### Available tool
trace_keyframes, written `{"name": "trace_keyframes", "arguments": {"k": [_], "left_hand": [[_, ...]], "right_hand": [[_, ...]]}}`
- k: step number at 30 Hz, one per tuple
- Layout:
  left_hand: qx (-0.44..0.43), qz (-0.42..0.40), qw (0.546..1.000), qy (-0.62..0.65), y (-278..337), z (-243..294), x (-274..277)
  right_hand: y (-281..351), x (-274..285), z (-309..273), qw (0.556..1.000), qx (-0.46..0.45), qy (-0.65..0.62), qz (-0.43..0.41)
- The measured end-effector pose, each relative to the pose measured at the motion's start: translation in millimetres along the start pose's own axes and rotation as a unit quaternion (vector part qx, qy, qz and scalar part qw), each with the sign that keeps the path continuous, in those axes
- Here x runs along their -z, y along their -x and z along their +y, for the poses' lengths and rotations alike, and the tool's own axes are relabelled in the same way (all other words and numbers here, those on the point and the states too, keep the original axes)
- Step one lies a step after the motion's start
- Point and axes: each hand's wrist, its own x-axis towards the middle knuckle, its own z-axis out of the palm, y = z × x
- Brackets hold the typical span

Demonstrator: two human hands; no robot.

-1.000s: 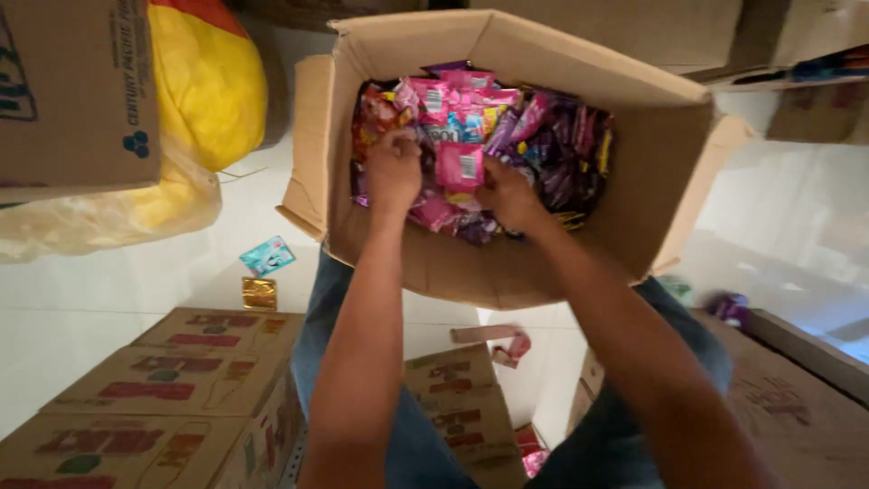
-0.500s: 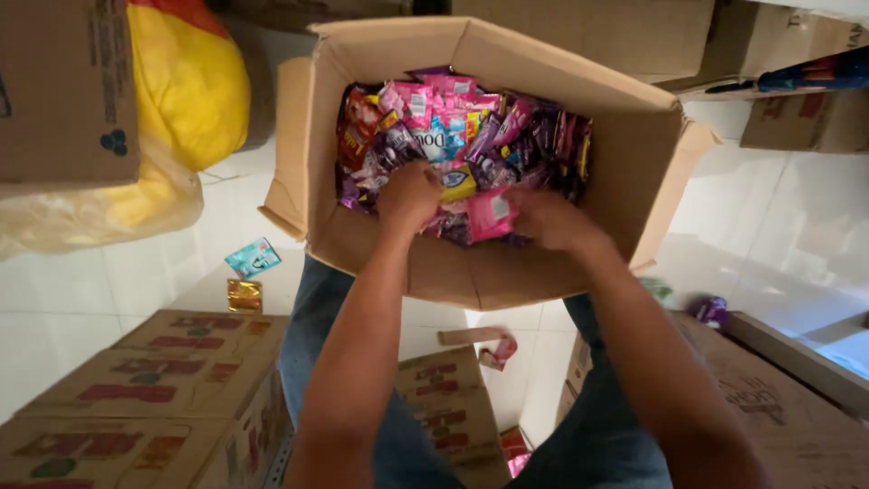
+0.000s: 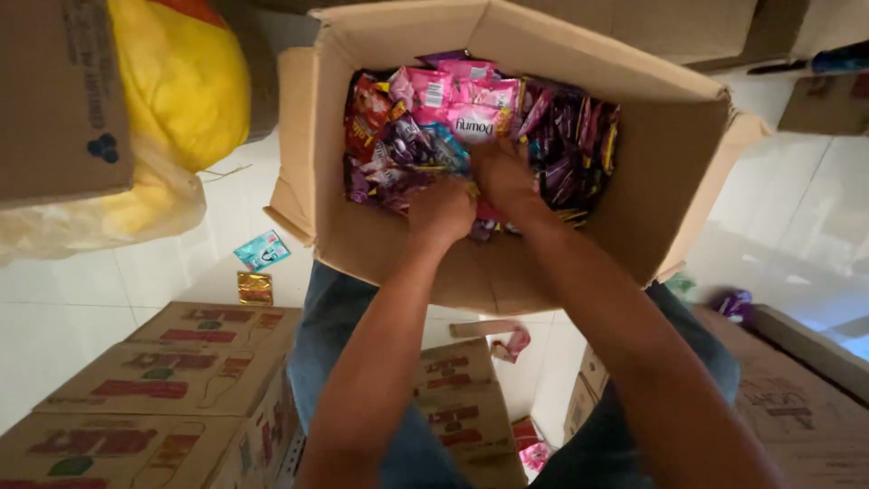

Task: Stocking laundry detergent and fabric softener sachets onto a shelf from a cardboard box.

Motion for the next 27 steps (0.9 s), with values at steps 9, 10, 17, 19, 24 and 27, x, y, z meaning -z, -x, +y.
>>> {"name": "trace_keyframes", "arguments": {"k": [9,10,17,19,24,27], "left_hand": [[-0.064,-0.063,0.910,0.404,-30,12,-28],[-0.066,-0.062,0.910,0.404,-30,13,-27],[-0.086,-0.080,0.822,0.557,-13,8,9],[-0.122,-0.098,0.843,0.514,-9,18,35],[-0.080,-0.159,0.721,0.670,-13,12,47],[0.070,-0.124,0.696,0.704,-3,22,69]], "right_hand": [[126,115,16,0.768,-0.136,-0.626,0.004],[131,112,17,0.769,-0.135,-0.625,0.005],[118,84,31,0.348,-0.176,-0.920,-0.033],[111,84,48,0.288,-0.157,-0.944,-0.023],[110,83,82,0.383,-0.168,-0.903,0.097],[123,107,88,0.470,-0.255,-0.837,0.117]]}}
